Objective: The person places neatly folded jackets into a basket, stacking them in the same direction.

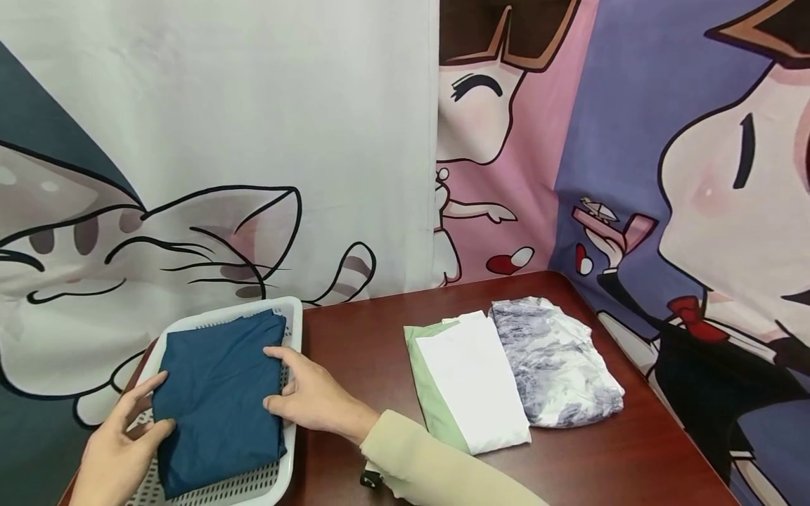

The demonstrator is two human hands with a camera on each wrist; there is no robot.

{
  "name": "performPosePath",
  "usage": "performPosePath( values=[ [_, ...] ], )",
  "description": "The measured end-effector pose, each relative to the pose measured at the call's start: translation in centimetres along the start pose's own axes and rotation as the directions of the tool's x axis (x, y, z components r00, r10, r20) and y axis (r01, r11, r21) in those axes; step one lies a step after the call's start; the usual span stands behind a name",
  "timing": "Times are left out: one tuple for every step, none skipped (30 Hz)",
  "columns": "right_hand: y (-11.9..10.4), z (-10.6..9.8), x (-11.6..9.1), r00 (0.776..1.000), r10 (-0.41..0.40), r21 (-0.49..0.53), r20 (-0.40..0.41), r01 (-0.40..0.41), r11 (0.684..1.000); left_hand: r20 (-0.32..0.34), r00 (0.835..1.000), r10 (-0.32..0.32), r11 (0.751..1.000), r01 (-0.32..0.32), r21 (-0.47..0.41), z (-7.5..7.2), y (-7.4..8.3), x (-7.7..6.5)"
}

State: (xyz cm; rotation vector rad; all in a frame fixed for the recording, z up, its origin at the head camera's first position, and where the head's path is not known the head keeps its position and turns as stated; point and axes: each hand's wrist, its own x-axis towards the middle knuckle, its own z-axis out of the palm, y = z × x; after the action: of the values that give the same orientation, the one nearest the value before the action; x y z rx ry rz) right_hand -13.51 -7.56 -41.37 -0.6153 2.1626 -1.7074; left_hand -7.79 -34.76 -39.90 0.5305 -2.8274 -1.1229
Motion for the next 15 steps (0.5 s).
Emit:
performPosePath(
  values=[
    [0.0,0.1,0.1,1.000,0.004,0.000,0.005,-0.004,1.000,0.007,1.000,-0.008,1.000,0.008,-0.004,-0.1,-0.1,0.0],
    [0.0,0.1,0.1,1.000,0.006,-0.003,0.008,-0.006,1.000,0.016,1.000,-0.019,1.000,0.019,-0.009,-0.2,-0.2,0.1],
    [0.0,0.2,0.1,1.000,0.011,0.002,0.014,-0.011,1.000,0.025,0.999,-0.025,1.000,0.025,-0.007,-0.3,-0.3,0.1],
    [0.0,0.3,0.2,1.000,0.015,0.006,0.020,-0.015,1.000,0.037,0.999,-0.025,1.000,0.025,0.000,-0.4,-0.4,0.2],
    [0.1,0.3,0.2,1.000,0.017,0.009,0.023,-0.017,1.000,0.045,0.999,-0.023,1.000,0.023,0.009,-0.4,-0.6,0.2],
    [0.1,0.4,0.2,1.000,0.019,0.008,0.023,-0.019,1.000,0.061,0.998,-0.025,1.000,0.024,0.017,-0.5,-0.7,0.2],
    [0.2,0.5,0.3,1.000,0.020,0.002,0.021,-0.020,1.000,0.070,0.997,-0.020,1.000,0.018,0.026,-0.5,-0.8,0.2],
    [0.2,0.5,0.3,1.000,0.019,-0.004,0.017,-0.019,1.000,0.080,0.997,-0.015,0.999,0.012,0.035,-0.4,-1.0,0.3],
    [0.2,0.6,0.3,1.000,0.018,-0.011,0.012,-0.018,1.000,0.085,0.996,-0.015,0.999,0.012,0.039,-0.4,-1.1,0.3],
    [0.3,0.6,0.4,1.000,0.013,-0.028,0.002,-0.013,1.000,0.085,0.996,-0.017,0.999,0.014,0.042,-0.3,-1.1,0.3],
    [0.3,0.6,0.4,1.000,0.011,-0.040,-0.006,-0.011,0.999,0.083,0.996,-0.026,0.999,0.023,0.038,-0.2,-1.1,0.4],
    [0.3,0.7,0.5,1.000,0.014,-0.047,-0.012,-0.015,0.999,0.081,0.996,-0.028,0.999,0.025,0.033,0.0,-1.2,0.4],
    [0.3,0.7,0.5,1.000,0.019,-0.050,-0.015,-0.019,0.999,0.071,0.997,-0.029,0.999,0.027,0.029,0.1,-1.1,0.4],
    [0.3,0.7,0.5,1.000,0.026,-0.050,-0.016,-0.026,0.998,0.069,0.997,-0.035,0.999,0.034,0.021,0.3,-1.1,0.4],
    [0.3,0.7,0.6,0.999,0.037,-0.045,-0.013,-0.037,0.998,0.067,0.997,-0.041,0.999,0.040,0.014,0.5,-1.1,0.4]
  ],
)
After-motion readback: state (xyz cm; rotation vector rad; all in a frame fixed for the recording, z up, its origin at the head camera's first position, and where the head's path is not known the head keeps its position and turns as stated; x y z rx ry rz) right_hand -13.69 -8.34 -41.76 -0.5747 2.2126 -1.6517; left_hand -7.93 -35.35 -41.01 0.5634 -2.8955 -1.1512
